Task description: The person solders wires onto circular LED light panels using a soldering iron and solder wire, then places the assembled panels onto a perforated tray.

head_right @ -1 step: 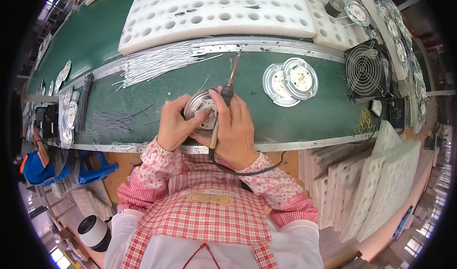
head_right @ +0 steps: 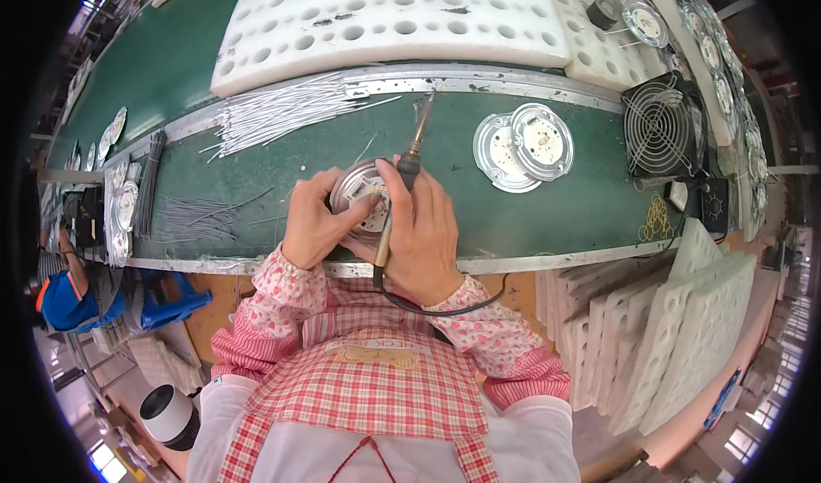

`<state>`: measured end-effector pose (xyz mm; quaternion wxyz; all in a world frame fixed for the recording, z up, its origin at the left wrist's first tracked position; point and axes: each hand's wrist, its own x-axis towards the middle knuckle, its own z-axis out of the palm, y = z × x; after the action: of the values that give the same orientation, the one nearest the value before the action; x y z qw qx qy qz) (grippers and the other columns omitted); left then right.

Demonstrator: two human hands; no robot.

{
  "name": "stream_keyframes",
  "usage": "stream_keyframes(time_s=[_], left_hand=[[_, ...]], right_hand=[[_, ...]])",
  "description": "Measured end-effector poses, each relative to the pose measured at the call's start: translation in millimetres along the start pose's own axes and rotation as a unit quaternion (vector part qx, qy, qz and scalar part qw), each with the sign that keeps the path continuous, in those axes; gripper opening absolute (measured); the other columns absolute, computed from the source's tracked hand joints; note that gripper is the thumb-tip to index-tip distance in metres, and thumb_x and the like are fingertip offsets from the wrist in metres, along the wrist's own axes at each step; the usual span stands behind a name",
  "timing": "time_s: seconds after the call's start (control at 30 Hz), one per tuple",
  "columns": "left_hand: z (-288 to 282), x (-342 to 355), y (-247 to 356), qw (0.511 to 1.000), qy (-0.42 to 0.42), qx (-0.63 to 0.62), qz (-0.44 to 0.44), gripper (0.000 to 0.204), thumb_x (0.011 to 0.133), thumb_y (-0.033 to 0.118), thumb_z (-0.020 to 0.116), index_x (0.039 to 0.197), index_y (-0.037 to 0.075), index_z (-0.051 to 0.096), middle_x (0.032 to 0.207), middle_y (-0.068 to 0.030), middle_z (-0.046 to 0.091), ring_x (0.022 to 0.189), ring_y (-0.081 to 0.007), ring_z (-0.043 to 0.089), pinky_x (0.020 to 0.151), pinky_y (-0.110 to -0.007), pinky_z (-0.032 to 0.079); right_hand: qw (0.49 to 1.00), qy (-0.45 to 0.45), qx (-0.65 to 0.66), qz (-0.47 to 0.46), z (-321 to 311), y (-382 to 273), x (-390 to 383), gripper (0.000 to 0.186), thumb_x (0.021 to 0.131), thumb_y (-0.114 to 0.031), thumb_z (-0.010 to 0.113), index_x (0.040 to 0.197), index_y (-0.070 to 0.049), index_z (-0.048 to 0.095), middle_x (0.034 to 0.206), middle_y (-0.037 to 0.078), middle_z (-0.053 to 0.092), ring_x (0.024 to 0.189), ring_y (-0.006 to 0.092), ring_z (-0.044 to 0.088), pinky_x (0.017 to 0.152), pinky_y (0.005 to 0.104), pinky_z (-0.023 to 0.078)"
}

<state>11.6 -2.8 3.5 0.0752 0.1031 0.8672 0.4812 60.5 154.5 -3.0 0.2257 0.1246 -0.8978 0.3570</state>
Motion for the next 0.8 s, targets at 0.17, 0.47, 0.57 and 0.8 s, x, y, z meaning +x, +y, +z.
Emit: stream_keyframes(time_s=[0.17,0.47,0.57,0.8], left_hand=[[-9,5,-6,0.942,0.158,0.275,0.113,0.026,0.076,0.025,0.080,0.092,0.008,0.068,0.099,-0.0052,0.061,0.092,-0.0278,0.054,0.084,-0.041,0.035],[-16,-19,3,0.935,0.088,0.243,0.243,0.014,0.070,0.011,0.076,0.064,0.009,0.064,0.084,0.0023,0.062,0.092,-0.0209,0.060,0.085,-0.045,0.036],[-11,-16,1,0.940,0.076,0.231,0.241,0.015,0.071,0.010,0.075,0.063,0.009,0.063,0.084,0.0031,0.064,0.090,-0.0182,0.061,0.086,-0.045,0.036],[-6,-7,-7,0.954,0.048,0.181,0.233,0.014,0.073,0.007,0.073,0.065,0.008,0.063,0.085,0.0031,0.067,0.085,-0.0168,0.063,0.087,-0.041,0.037]], right_hand=[[0.991,-0.066,-0.117,0.010,-10,19,4,0.078,0.071,-0.040,0.084,0.132,-0.003,0.053,0.104,0.017,0.059,0.095,0.0339,0.059,0.076,0.0402,0.048],[0.947,-0.149,0.235,0.159,-68,37,2,0.017,0.086,-0.007,0.059,0.098,-0.001,0.069,0.082,0.012,0.069,0.061,0.0204,0.065,0.057,0.0292,0.050],[0.957,-0.164,0.229,0.072,-58,41,7,0.019,0.087,-0.010,0.059,0.097,0.001,0.069,0.076,0.012,0.068,0.057,0.0186,0.065,0.054,0.0292,0.050],[0.963,-0.185,0.192,-0.028,-53,49,18,0.019,0.084,-0.011,0.062,0.095,0.001,0.071,0.066,0.009,0.065,0.053,0.0177,0.063,0.050,0.0308,0.048]])
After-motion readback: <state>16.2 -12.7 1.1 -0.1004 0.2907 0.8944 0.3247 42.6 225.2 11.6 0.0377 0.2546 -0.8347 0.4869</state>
